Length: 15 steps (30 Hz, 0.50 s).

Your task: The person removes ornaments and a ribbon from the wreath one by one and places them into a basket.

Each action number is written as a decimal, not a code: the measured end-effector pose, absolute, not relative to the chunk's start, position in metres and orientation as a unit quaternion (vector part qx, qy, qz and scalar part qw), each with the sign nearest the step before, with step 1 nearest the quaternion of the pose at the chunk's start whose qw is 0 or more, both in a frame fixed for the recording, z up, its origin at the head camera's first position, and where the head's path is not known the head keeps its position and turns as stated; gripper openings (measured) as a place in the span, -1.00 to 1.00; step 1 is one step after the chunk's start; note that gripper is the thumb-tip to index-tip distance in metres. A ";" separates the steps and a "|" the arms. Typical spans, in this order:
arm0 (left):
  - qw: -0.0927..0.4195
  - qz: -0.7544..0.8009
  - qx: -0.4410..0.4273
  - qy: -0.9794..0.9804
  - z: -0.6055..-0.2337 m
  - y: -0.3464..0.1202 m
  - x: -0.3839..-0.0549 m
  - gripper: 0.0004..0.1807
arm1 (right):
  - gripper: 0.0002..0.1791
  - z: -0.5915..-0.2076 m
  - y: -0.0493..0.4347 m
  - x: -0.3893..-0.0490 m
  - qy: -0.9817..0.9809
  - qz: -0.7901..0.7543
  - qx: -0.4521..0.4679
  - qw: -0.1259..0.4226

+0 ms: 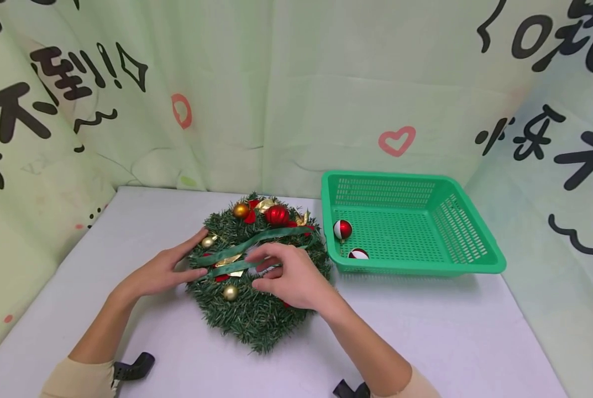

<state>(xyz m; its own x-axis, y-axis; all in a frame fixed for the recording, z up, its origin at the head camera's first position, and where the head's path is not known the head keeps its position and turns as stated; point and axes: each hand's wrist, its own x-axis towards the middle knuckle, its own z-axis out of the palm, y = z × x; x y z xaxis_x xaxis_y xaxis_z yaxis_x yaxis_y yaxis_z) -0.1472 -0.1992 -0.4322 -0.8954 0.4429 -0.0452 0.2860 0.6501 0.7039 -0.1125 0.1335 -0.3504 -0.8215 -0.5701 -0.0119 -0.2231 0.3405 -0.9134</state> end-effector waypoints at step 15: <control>0.112 0.367 0.195 0.902 -0.433 -0.199 -0.147 0.03 | -0.61 -0.362 0.111 -0.113 0.797 -0.498 -0.270 0.207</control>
